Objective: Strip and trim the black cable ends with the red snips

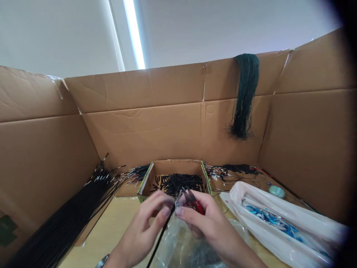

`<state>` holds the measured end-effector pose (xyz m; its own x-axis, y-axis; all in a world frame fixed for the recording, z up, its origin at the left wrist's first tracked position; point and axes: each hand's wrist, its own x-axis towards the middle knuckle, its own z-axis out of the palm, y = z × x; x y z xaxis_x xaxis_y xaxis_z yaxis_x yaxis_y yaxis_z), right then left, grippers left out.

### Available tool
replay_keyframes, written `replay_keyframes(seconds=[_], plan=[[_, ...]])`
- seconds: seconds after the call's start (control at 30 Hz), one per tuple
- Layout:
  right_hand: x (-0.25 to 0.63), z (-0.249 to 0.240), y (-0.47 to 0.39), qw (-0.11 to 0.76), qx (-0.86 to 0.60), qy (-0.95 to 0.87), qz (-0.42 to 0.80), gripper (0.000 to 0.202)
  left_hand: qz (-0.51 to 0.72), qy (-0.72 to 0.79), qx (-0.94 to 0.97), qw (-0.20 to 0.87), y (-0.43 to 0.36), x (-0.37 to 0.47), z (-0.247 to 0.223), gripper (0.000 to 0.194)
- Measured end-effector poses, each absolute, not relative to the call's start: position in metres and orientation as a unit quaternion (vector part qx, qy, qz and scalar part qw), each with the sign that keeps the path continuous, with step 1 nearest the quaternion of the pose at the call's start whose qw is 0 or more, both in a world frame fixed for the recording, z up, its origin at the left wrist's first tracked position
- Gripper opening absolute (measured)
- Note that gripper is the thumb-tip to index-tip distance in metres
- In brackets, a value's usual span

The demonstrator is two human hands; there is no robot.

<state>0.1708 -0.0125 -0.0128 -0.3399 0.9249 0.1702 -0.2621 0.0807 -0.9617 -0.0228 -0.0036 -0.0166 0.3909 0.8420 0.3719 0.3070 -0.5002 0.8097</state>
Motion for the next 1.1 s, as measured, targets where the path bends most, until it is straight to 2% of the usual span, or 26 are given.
replay_keyframes(seconds=[0.1, 0.2, 0.3, 0.53, 0.7, 1.1], plan=[[0.165, -0.014, -0.015, 0.487, -0.346, -0.565, 0.57, 0.026, 0.461, 0.417, 0.692, 0.368, -0.012, -0.024, -0.012, 0.043], [0.156, -0.015, -0.021, 0.487, -0.356, -0.577, 0.55, 0.029, 0.383, 0.431, 0.692, 0.435, -0.02, -0.022, -0.008, 0.051], [0.148, -0.018, -0.026, 0.5, -0.353, -0.564, 0.554, 0.029, 0.333, 0.456, 0.686, 0.458, -0.023, -0.019, -0.005, 0.05], [0.141, -0.025, -0.022, 0.494, -0.263, -0.428, 0.71, 0.024, 0.354, 0.394, 0.633, 0.565, -0.017, -0.02, -0.004, 0.042], [0.138, -0.027, -0.021, 0.547, -0.277, -0.316, 0.724, 0.027, 0.402, 0.371, 0.616, 0.567, -0.011, -0.014, -0.013, 0.037], [0.14, -0.029, -0.017, 0.537, -0.277, -0.424, 0.674, 0.031, 0.402, 0.361, 0.638, 0.549, -0.013, -0.013, -0.017, 0.035]])
